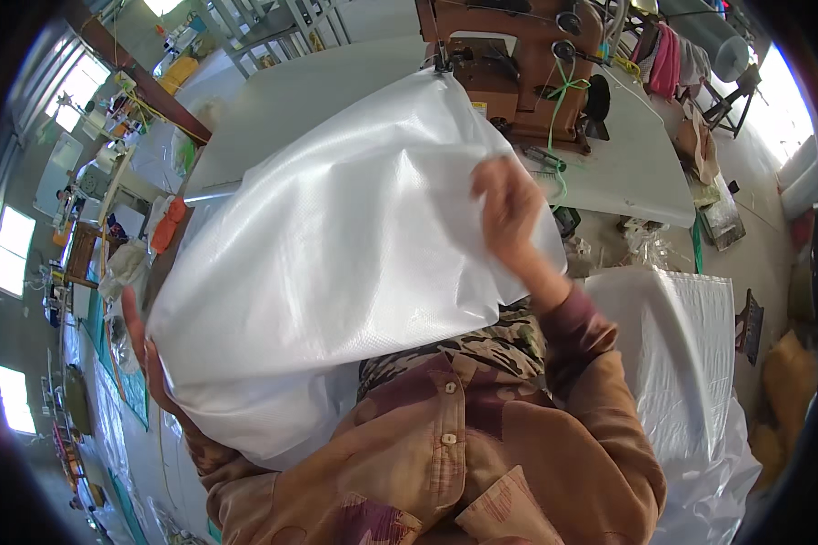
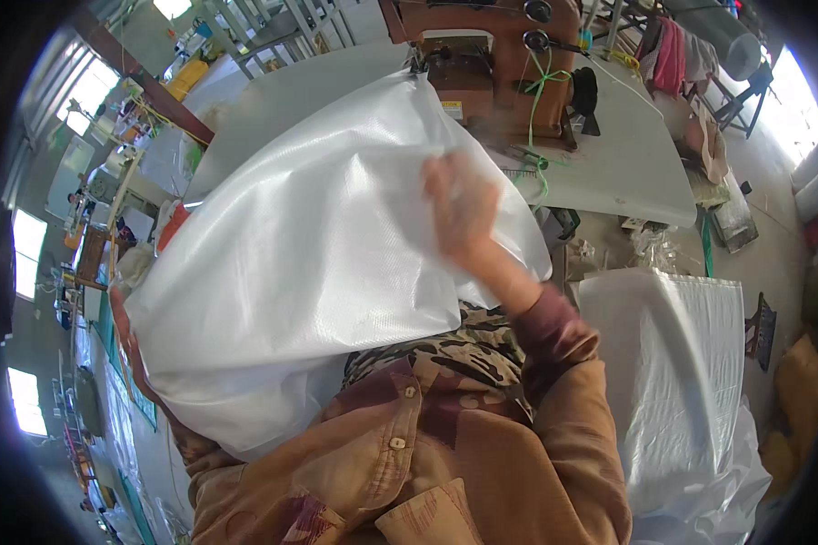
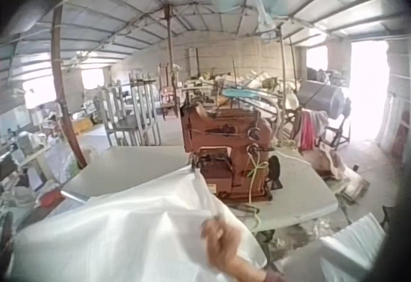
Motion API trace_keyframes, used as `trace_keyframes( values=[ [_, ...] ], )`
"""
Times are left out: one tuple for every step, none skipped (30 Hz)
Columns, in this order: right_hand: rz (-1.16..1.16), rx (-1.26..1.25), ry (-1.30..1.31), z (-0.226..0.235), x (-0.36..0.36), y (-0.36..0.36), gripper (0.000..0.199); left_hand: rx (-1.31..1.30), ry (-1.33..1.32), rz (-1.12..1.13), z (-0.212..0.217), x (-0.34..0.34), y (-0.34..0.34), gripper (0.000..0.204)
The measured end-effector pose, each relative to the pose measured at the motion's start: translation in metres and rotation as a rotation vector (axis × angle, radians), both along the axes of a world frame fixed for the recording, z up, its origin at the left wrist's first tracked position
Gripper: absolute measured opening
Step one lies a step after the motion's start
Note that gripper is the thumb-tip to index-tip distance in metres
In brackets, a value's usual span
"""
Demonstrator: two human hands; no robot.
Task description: The person folds a large white plastic sheet and sews it using a sewing machine. They repeatedly align the edges, feed the material through the machine, and cut the thread with scissors. The person handles the plastic sheet multiple times to prepare it for stitching.
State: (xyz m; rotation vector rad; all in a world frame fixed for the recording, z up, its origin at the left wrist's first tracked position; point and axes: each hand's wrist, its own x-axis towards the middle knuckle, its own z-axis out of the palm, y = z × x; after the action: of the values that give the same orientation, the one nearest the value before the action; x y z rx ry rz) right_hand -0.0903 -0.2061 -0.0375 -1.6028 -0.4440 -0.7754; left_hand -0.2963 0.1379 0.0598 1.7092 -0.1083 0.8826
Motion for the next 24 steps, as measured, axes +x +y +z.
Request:
trace_keyframes(
  values=[
    [0.139,0.099,0.192,-0.016,-0.024,0.013,0.028,0.191,0.0,0.015,0.01,-0.003,0.008,0.057],
    [0.266,0.183,0.374,-0.033,-0.039,0.022,0.03,-0.014,0.023,-0.044,0.016,-0.001,0.007,0.057],
    [0.252,0.289,0.481,-0.058,-0.038,0.029,0.037,-0.228,0.029,-0.096,0.022,0.001,0.006,0.057],
    [0.24,0.405,0.603,-0.065,-0.042,0.036,0.045,-0.129,0.08,-0.117,0.026,0.001,0.009,0.06],
    [0.351,0.525,0.685,-0.071,-0.048,0.035,0.046,-0.031,0.131,-0.139,0.03,-0.001,0.017,0.062],
    [0.46,0.643,0.77,-0.059,-0.058,0.034,0.049,0.064,0.187,-0.161,0.032,-0.002,0.03,0.064],
    [0.58,0.758,0.849,-0.052,-0.066,0.033,0.053,0.187,0.193,-0.085,0.023,-0.002,0.052,0.07],
    [0.589,0.635,0.833,-0.06,-0.077,0.031,0.054,0.413,0.32,-0.079,0.017,0.0,0.079,0.067],
    [0.597,0.507,0.815,-0.073,-0.088,0.031,0.056,0.444,0.412,-0.038,0.008,0.005,0.078,0.066],
    [0.66,0.433,0.827,-0.084,-0.096,0.029,0.053,0.485,0.504,0.006,0.002,0.01,0.076,0.066],
    [0.852,0.437,0.884,-0.094,-0.105,0.031,0.05,0.515,0.779,0.094,-0.019,0.01,0.108,0.066],
    [1.045,0.475,0.938,-0.103,-0.112,0.032,0.049,0.716,0.89,0.179,-0.034,0.012,0.123,0.066],
    [1.183,0.506,0.984,-0.095,-0.117,0.032,0.049,0.921,0.996,0.251,-0.044,0.016,0.125,0.066],
    [1.277,0.616,0.937,-0.086,-0.125,0.035,0.044,1.313,0.91,0.331,-0.058,0.02,0.123,0.065],
    [1.203,0.571,0.99,-0.097,-0.128,0.036,0.042,1.705,0.791,0.391,-0.062,0.031,0.103,0.064],
    [1.123,0.528,1.04,-0.117,-0.128,0.039,0.04,1.557,0.579,0.3,-0.06,0.045,0.078,0.059],
    [1.055,0.478,1.09,-0.129,-0.128,0.042,0.039,1.397,0.384,0.222,-0.052,0.055,0.05,0.054],
    [1.068,0.346,1.015,-0.126,-0.128,0.04,0.039,1.153,0.346,0.064,-0.051,0.067,0.027,0.047],
    [1.076,0.217,0.941,-0.119,-0.126,0.038,0.039,0.904,0.309,-0.091,-0.054,0.075,0.003,0.04],
    [1.093,0.094,0.864,-0.114,-0.128,0.038,0.04,0.854,0.359,-0.209,-0.051,0.076,-0.027,0.037],
    [1.059,0.166,0.818,-0.118,-0.134,0.046,0.038,0.8,0.4,-0.331,-0.051,0.078,-0.056,0.033],
    [1.042,0.21,0.784,-0.119,-0.137,0.055,0.037,0.814,0.405,-0.433,-0.053,0.076,-0.079,0.036],
    [1.031,0.244,0.753,-0.118,-0.141,0.064,0.037,0.824,0.42,-0.515,-0.054,0.071,-0.098,0.041],
    [1.012,0.25,0.732,-0.117,-0.146,0.07,0.036,0.825,0.456,-0.547,-0.057,0.072,-0.114,0.046]
  ],
)
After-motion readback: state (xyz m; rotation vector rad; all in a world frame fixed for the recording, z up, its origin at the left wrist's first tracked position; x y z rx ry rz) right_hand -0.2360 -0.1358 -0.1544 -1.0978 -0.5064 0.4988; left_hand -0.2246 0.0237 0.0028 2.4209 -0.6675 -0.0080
